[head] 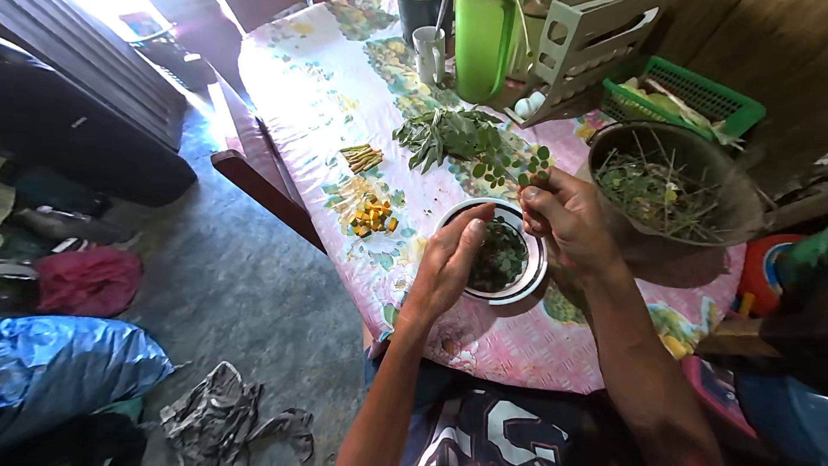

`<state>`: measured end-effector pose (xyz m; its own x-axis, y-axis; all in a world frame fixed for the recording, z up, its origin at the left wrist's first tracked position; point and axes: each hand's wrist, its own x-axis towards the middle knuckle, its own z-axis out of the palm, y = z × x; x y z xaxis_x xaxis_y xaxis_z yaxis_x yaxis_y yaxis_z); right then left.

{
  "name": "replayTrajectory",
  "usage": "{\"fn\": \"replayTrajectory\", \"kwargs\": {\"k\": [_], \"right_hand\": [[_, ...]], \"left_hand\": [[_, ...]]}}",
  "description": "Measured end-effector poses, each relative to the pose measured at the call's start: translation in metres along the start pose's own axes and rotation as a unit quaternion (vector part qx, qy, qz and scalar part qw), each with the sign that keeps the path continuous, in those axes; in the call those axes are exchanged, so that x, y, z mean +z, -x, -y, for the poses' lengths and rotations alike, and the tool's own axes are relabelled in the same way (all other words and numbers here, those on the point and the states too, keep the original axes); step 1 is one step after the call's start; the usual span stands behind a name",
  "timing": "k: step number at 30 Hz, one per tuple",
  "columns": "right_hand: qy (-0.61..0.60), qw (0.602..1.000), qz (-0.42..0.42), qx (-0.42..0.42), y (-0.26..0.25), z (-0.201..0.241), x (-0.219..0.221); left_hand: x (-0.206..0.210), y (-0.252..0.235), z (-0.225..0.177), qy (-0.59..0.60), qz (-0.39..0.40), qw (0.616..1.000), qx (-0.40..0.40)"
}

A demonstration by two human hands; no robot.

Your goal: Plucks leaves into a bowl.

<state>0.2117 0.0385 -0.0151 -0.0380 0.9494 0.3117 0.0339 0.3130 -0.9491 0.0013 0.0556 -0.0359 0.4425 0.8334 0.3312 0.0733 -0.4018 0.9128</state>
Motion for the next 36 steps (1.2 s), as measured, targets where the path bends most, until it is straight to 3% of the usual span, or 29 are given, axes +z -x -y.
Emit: {"fn": "replayTrajectory", "kwargs": {"k": [5,11,15,19,23,27,33,36], "right_hand": [[0.010,1.000,-0.012,-0.011,-0.003,-0.002,0.002],[0.027,0.999,0.033,-0.013,0.003,0.000,-0.004],[0.051,0.993,0.103,0.010,-0.002,-0.003,-0.008],[0.020,0.994,0.096,0.052,0.001,-0.003,-0.001],[0.098,0.990,0.082,-0.053,-0.002,-0.007,0.006],[0.296,0.928,0.041,-0.224,-0.013,-0.016,0.012],[0.338,0.904,0.002,-0.263,-0.013,-0.019,0.018],[0.324,0.909,0.031,-0.261,-0.015,-0.018,0.009]], "left_hand": [[0.005,-0.006,0.005,-0.081,-0.078,0.993,0.038],[0.003,-0.014,0.014,-0.161,-0.045,0.985,0.054],[0.007,-0.013,0.012,-0.035,-0.098,0.995,-0.002],[0.011,-0.009,0.006,0.176,-0.092,0.980,-0.030],[0.021,-0.008,0.005,0.247,-0.142,0.958,-0.032],[0.023,-0.009,0.003,0.224,-0.192,0.955,-0.029],[0.030,-0.009,0.000,0.222,-0.231,0.947,-0.017],[0.032,-0.009,0.000,0.209,-0.253,0.945,-0.020]]}}
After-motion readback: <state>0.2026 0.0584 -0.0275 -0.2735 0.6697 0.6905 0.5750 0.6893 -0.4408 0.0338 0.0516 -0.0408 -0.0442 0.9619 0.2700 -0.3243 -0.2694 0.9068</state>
